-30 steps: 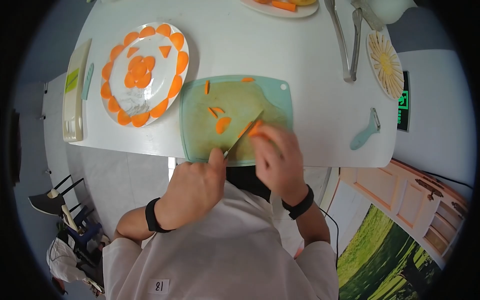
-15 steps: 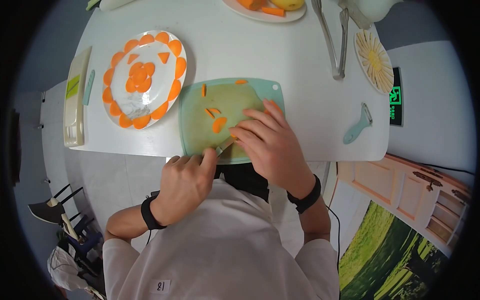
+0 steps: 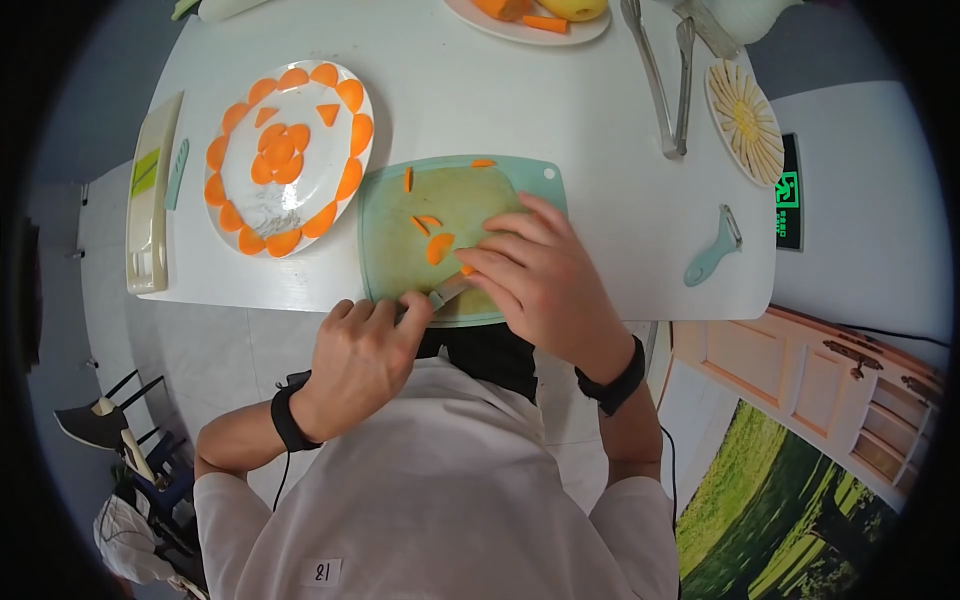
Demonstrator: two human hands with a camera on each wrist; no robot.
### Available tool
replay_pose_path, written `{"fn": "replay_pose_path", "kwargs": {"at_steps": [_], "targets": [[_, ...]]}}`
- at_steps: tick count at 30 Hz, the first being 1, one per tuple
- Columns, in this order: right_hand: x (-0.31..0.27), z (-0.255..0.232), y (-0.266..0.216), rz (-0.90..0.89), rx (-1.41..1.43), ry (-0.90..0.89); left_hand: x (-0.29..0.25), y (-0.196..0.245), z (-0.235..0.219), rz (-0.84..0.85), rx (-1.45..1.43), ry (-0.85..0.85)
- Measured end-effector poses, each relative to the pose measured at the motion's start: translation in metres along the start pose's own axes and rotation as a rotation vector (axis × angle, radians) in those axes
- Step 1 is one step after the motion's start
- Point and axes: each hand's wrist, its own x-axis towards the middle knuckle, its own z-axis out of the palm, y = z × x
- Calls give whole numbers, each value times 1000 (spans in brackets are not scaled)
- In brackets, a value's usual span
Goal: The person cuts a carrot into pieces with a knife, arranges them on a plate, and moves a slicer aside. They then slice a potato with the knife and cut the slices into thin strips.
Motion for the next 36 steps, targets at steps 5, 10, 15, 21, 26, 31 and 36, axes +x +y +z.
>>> {"fn": "replay_pose_path", "kwargs": {"at_steps": [5,10,15,21,26,31,36], "targets": [[-2,0,5,10,-25,3,0,-1,0,3,7,-4],[-1,10,5,44,-100,112,0,0,0,3,20,-9],[0,12,-1,143,-100,305,-7,-1,-3,-37,-94,10],[-5,11,-18,283,-82,300,-17,-2,-8,-239,-299,91],[-12,36,-21,292,78,284,-8,5,-4,-266,-365,115],[-23,38,-26,328,46,385,1,7,-3,-190,-356,114],[-28,36,-24,281,83,344,7,11,-2,-189,-373,102]]}}
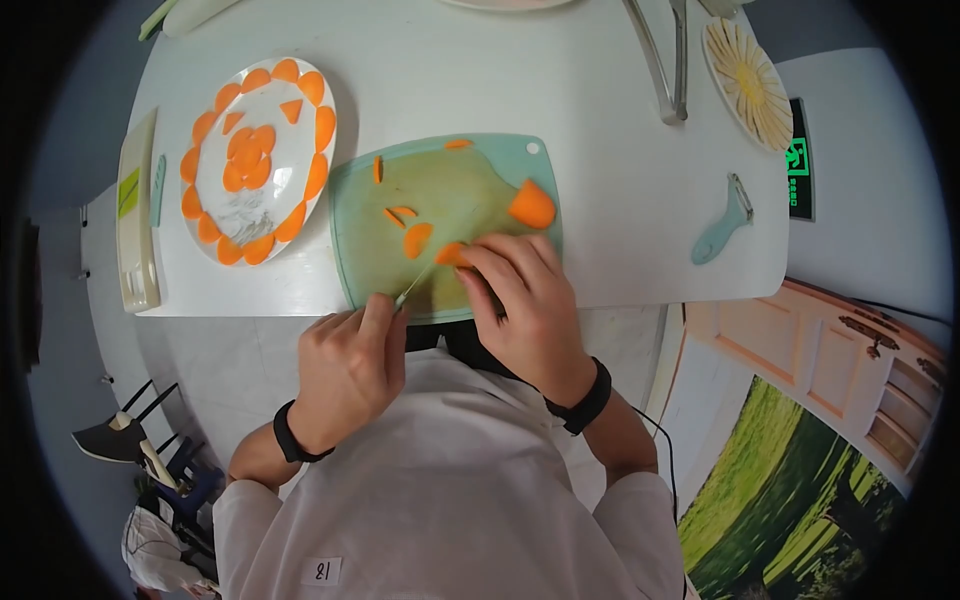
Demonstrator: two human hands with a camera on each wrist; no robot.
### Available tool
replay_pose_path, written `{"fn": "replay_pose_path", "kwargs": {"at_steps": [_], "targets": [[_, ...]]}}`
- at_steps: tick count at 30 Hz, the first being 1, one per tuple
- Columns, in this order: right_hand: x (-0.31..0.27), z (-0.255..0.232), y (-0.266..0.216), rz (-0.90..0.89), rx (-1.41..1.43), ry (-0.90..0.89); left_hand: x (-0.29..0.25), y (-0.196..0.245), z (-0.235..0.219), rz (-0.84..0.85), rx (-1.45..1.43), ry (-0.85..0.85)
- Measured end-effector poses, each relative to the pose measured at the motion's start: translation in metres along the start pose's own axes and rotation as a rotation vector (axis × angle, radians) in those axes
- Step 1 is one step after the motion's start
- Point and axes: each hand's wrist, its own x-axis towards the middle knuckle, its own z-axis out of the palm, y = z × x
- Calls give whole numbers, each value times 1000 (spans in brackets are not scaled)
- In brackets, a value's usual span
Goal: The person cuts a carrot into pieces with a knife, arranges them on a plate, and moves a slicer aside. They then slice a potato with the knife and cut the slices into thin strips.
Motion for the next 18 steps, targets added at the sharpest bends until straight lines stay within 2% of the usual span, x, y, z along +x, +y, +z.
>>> {"fn": "replay_pose_path", "kwargs": {"at_steps": [12,18], "targets": [[1,-2,10,5,110,-63,-4,1,-3,-59,78,-79],[0,-1,13,4,116,-50,-1,4,-1,-55,26,-46]]}}
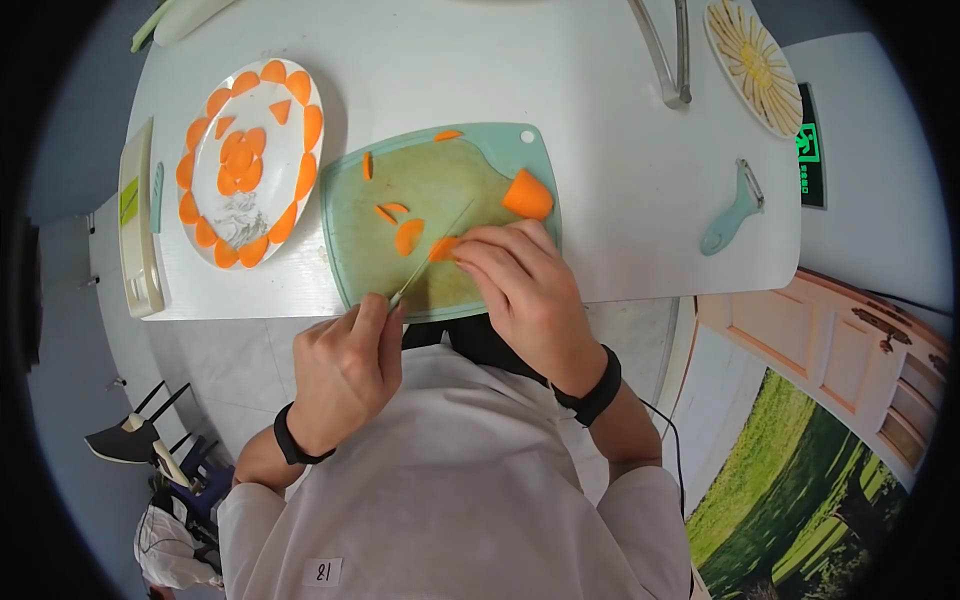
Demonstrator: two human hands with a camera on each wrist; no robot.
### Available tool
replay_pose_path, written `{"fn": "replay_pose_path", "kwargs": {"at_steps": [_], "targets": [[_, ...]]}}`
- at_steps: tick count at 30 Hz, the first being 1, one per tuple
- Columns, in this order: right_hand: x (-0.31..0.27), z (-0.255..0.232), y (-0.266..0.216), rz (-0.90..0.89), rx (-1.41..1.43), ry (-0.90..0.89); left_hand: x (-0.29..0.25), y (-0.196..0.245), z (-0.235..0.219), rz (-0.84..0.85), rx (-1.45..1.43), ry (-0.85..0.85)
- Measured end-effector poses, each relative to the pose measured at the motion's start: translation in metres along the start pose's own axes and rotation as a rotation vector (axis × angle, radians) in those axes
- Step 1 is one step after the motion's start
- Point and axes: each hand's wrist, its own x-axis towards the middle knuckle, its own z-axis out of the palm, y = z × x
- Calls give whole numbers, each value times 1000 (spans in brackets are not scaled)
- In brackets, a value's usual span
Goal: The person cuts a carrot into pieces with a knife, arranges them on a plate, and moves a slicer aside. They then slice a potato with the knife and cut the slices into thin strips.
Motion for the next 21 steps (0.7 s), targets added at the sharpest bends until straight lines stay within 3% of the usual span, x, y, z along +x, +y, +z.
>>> {"fn": "replay_pose_path", "kwargs": {"at_steps": [21], "targets": [[-1,2,-1,23,22,56,2,2,0,-11,-11,-17]]}}
